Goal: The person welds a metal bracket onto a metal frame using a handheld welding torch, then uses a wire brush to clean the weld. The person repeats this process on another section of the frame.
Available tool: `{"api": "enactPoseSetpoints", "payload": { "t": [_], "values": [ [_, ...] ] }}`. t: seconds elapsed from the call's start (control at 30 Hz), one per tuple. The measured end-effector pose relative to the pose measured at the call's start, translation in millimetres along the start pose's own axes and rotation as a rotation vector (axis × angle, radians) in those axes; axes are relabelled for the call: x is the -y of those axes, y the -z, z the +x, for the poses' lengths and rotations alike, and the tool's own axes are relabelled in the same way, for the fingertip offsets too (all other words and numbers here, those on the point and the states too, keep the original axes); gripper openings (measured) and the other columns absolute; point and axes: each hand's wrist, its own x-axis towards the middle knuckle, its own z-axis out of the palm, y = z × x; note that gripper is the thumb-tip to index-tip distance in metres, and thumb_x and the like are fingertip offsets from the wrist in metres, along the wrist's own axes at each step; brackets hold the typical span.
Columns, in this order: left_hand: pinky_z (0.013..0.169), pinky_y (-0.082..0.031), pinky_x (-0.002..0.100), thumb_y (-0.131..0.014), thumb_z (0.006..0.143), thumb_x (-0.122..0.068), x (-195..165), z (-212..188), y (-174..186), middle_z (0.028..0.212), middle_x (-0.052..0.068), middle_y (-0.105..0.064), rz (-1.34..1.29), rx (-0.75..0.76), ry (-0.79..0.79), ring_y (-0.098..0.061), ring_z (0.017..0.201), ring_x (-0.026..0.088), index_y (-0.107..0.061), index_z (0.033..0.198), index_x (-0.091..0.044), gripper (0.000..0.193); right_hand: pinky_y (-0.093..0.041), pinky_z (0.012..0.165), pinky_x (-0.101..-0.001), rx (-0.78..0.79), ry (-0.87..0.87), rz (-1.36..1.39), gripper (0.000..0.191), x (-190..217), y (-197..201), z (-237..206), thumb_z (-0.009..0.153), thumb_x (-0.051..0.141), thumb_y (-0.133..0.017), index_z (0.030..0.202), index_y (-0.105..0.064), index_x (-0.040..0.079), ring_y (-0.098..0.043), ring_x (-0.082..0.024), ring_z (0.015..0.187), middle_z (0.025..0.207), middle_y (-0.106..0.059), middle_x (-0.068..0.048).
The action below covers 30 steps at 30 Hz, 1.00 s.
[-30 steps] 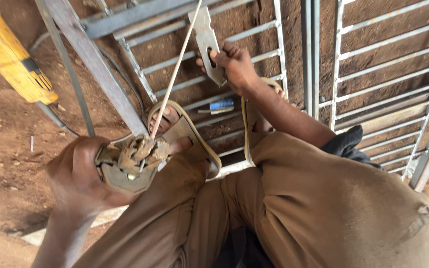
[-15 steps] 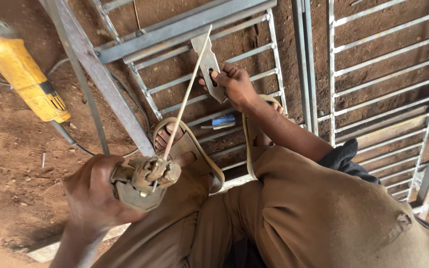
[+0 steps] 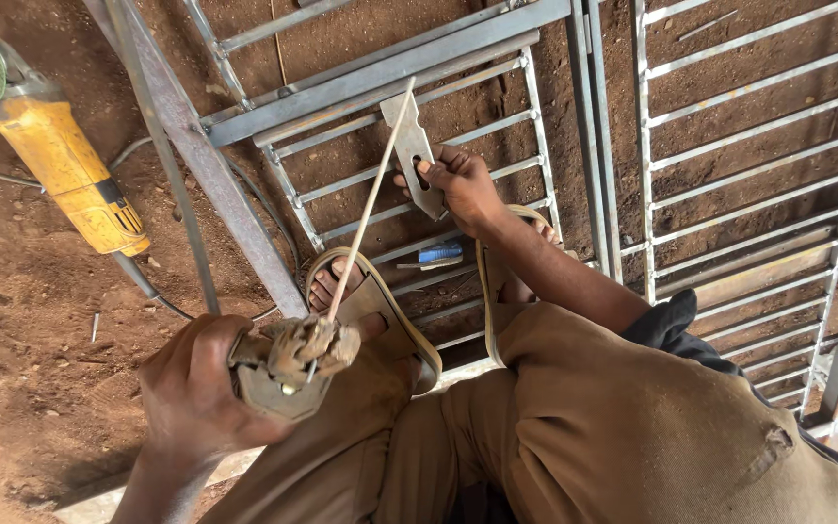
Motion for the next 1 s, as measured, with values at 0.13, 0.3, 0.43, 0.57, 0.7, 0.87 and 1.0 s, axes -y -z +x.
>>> {"api": "enactPoseSetpoints", "payload": {
  "t": [0.13,0.3,0.43,0.57,0.7,0.87,1.0],
  "values": [
    [0.055,-0.058,0.038,-0.074,0.080,-0.055,-3.7,3.3,4.3,0.077,0.013,-0.062,0.010,0.034,0.026,-0.064,0.059,0.024,-0.050,0.106,-0.004,0.062,-0.067,0.085,-0.0367,-0.008,-0.012,0.029,0.027,-0.4,0.4,0.9,0.101,0.005,-0.062,0.124,-0.060,-0.009,-0.077,-0.026,0.103,0.112,-0.075,-0.020],
    [0.055,-0.057,0.040,-0.072,0.081,-0.055,-7.4,6.7,7.2,0.075,0.013,-0.061,-0.006,0.012,0.007,-0.065,0.061,0.026,-0.049,0.107,-0.004,0.062,-0.066,0.084,-0.0356,-0.002,-0.012,0.009,0.030,-2.0,0.5,1.4,0.101,0.005,-0.062,0.128,-0.060,-0.008,-0.077,-0.024,0.100,0.110,-0.075,-0.020],
    [0.055,-0.058,0.040,-0.071,0.082,-0.052,-7.2,6.5,6.8,0.077,0.014,-0.062,0.038,0.051,0.021,-0.066,0.061,0.027,-0.049,0.106,-0.004,0.057,-0.065,0.082,-0.0354,0.006,-0.003,0.008,0.032,-1.9,1.0,1.4,0.102,0.005,-0.061,0.130,-0.060,-0.010,-0.077,-0.024,0.099,0.109,-0.076,-0.020],
    [0.055,-0.057,0.039,-0.072,0.077,-0.052,-7.6,6.9,4.6,0.075,0.014,-0.062,0.012,0.033,0.006,-0.065,0.059,0.026,-0.050,0.105,-0.003,0.061,-0.065,0.084,-0.0348,0.018,-0.018,0.003,0.032,1.0,0.2,0.9,0.102,0.005,-0.060,0.132,-0.058,-0.007,-0.076,-0.024,0.095,0.107,-0.076,-0.021],
    [0.057,-0.058,0.040,-0.077,0.077,-0.045,-10.9,10.5,9.7,0.077,0.013,-0.062,0.036,0.062,0.047,-0.066,0.061,0.027,-0.049,0.103,-0.003,0.056,-0.066,0.082,-0.0360,-0.030,-0.043,-0.014,0.029,3.5,-2.7,-1.9,0.101,0.005,-0.060,0.128,-0.059,-0.008,-0.077,-0.024,0.098,0.108,-0.075,-0.021],
    [0.053,-0.056,0.040,-0.079,0.074,-0.049,-15.7,18.3,12.6,0.074,0.014,-0.062,0.012,0.044,0.034,-0.065,0.057,0.027,-0.050,0.103,-0.002,0.062,-0.067,0.082,-0.0360,-0.054,-0.044,-0.027,0.028,5.5,-4.1,-2.2,0.101,0.005,-0.061,0.126,-0.059,-0.009,-0.077,-0.025,0.098,0.109,-0.075,-0.021],
    [0.056,-0.059,0.039,-0.078,0.074,-0.051,-13.4,20.3,12.2,0.077,0.014,-0.064,0.031,0.048,0.020,-0.066,0.059,0.026,-0.051,0.105,-0.003,0.063,-0.066,0.082,-0.0355,-0.015,-0.031,0.006,0.029,4.9,-3.0,-0.5,0.101,0.005,-0.061,0.126,-0.060,-0.008,-0.077,-0.024,0.098,0.109,-0.075,-0.021]
  ]
}}
